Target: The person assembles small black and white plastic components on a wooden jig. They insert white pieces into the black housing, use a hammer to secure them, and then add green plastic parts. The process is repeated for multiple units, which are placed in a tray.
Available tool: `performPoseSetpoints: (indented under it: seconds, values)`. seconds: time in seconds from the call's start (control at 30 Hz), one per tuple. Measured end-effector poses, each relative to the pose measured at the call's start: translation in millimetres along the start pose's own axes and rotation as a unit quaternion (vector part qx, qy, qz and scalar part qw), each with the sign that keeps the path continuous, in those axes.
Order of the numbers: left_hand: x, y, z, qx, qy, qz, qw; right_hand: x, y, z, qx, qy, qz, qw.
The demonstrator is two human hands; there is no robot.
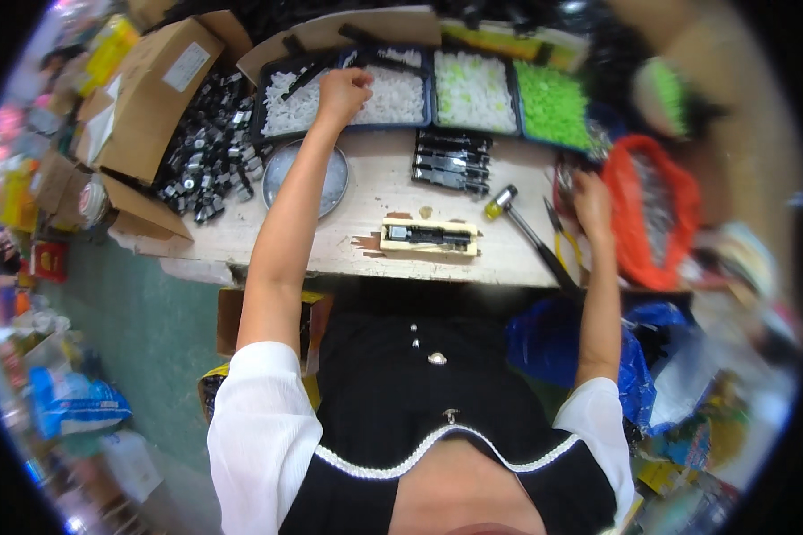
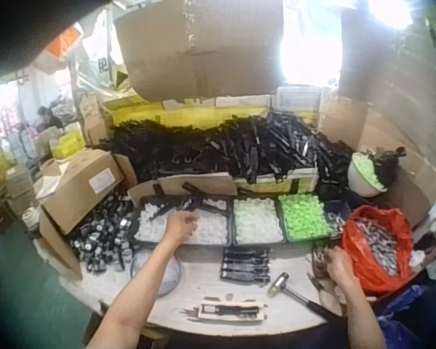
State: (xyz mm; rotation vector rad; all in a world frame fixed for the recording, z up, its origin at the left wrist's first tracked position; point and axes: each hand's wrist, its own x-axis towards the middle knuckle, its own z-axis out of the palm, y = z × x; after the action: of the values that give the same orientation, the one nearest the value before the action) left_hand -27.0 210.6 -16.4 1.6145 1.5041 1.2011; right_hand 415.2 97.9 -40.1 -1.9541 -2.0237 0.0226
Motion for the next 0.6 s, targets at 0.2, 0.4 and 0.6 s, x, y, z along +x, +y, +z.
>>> performPoseSetpoints:
  seconds: [0.2,0.4,0.6]
  values:
    - [-34,30,-10,-0.271,-0.038,-0.054,0.96,1,-4,-4,0.105,0.07,-0.01,0.992]
    - [-96,47,-7,-0.472,-0.056,-0.151,0.867,0,-2,2,0.138,0.072,-0.014,0.988]
    - [-143,44,6,-0.43,-0.136,-0.135,0.882,-11,-70,-20,0.325,-0.062,0.033,0.943]
